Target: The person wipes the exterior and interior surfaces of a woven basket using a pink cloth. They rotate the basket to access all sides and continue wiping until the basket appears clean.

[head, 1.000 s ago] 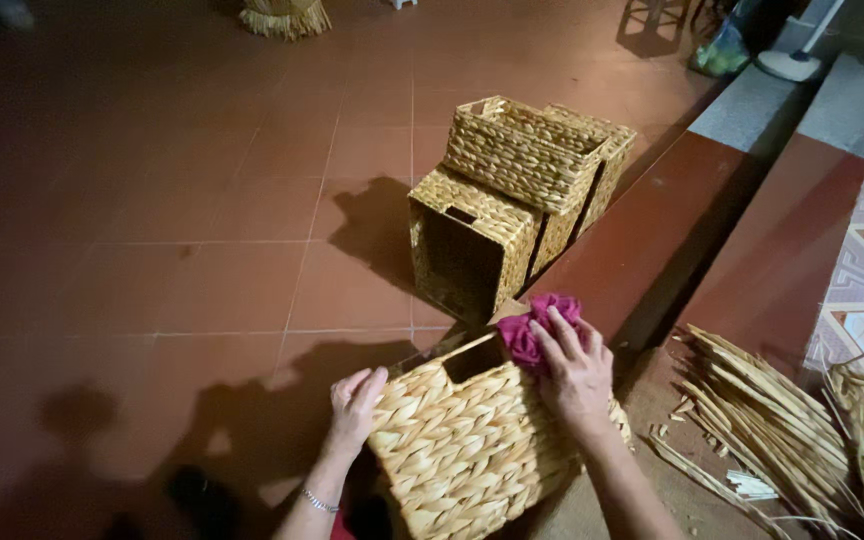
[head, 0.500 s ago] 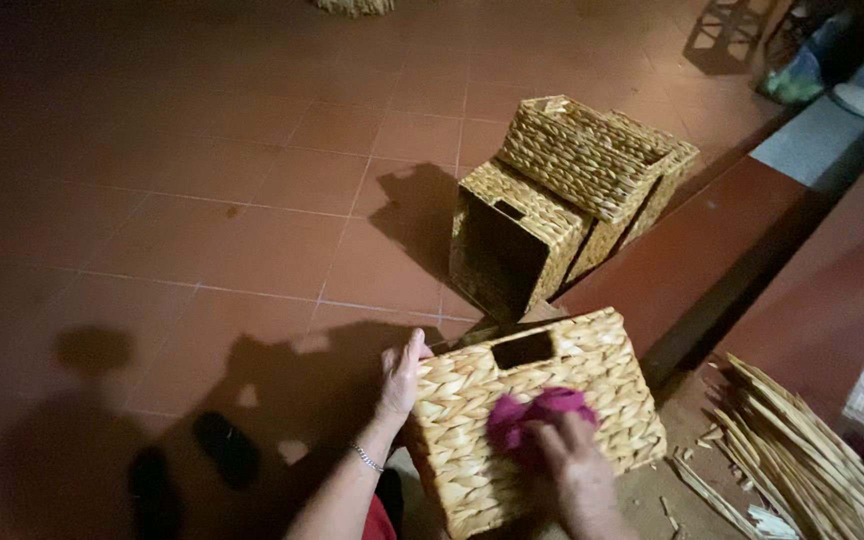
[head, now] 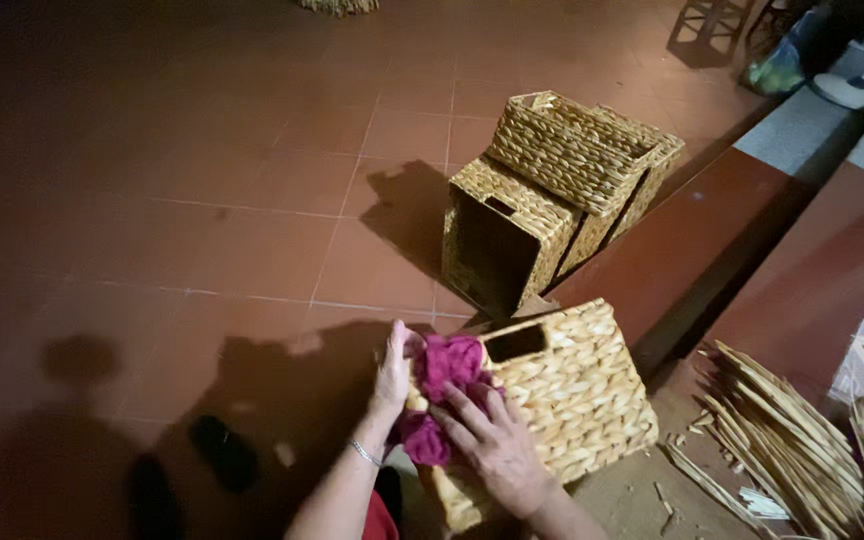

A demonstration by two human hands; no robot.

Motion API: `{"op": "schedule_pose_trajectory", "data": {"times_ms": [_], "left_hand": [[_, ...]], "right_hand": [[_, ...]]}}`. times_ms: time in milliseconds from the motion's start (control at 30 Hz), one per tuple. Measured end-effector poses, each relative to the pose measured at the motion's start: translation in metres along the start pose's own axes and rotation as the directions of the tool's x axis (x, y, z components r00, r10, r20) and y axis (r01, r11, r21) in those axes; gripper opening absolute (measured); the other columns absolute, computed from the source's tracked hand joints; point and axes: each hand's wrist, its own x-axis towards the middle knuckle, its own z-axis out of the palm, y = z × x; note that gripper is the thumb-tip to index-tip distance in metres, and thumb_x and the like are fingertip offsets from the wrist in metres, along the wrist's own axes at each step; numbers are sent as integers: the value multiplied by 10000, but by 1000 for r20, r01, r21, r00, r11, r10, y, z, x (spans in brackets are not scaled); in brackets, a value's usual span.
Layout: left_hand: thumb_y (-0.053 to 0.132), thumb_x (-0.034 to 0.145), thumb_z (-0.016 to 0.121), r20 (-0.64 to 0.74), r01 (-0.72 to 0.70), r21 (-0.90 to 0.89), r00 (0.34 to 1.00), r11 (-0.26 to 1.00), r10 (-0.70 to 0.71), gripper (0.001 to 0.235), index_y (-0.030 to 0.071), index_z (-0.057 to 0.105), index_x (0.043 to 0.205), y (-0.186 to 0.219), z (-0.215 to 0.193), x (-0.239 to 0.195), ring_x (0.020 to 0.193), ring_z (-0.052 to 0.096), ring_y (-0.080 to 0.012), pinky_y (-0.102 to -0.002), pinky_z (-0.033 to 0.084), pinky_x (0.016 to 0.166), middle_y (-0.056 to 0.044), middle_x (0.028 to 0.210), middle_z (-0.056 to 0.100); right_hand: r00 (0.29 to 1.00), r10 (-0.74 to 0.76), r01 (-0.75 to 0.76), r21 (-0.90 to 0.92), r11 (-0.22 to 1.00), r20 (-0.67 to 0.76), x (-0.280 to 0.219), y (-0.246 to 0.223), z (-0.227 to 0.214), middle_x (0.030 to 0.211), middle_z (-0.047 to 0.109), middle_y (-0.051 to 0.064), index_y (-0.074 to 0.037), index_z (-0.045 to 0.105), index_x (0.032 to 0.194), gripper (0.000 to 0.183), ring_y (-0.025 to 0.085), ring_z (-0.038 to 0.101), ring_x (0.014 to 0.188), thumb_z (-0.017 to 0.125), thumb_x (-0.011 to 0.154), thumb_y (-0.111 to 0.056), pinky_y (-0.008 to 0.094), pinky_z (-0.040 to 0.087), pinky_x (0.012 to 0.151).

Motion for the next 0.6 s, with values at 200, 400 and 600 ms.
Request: {"op": "schedule_pose_trajectory", "data": {"times_ms": [200, 400, 600], "left_hand": [[569, 999, 472, -118, 165, -66, 978, 984, -171, 643, 13, 687, 761, 46, -1, 12, 759, 654, -190, -359, 531, 765, -110, 761, 684], [432, 1006, 562, -218, 80, -78, 971, 994, -95, 494, 28, 678, 747, 47, -7, 20, 781, 620, -181, -350, 512, 776, -81, 804, 650], [310, 1027, 594, -299, 17, -115, 953, 993, -50, 311, 18, 664, 947, 59, -7, 23, 865, 634, -177, -341, 526, 836, -71, 900, 690]], "right_hand": [[1000, 10, -13, -129, 992, -24, -65, 33, 0, 1348, 558, 91, -154, 643, 1305, 619, 330, 512, 1201, 698, 688, -169, 480, 441, 1006], [854, 499, -519, -199, 831, -147, -123, 111, -14, 1272, 627, 51, -207, 728, 1189, 463, 307, 559, 1006, 826, 736, -208, 452, 514, 734], [732, 582, -638, -57, 768, -353, -124, 122, -8, 1338, 580, 100, -199, 655, 1288, 638, 382, 532, 1071, 800, 675, -96, 465, 520, 897]]}}
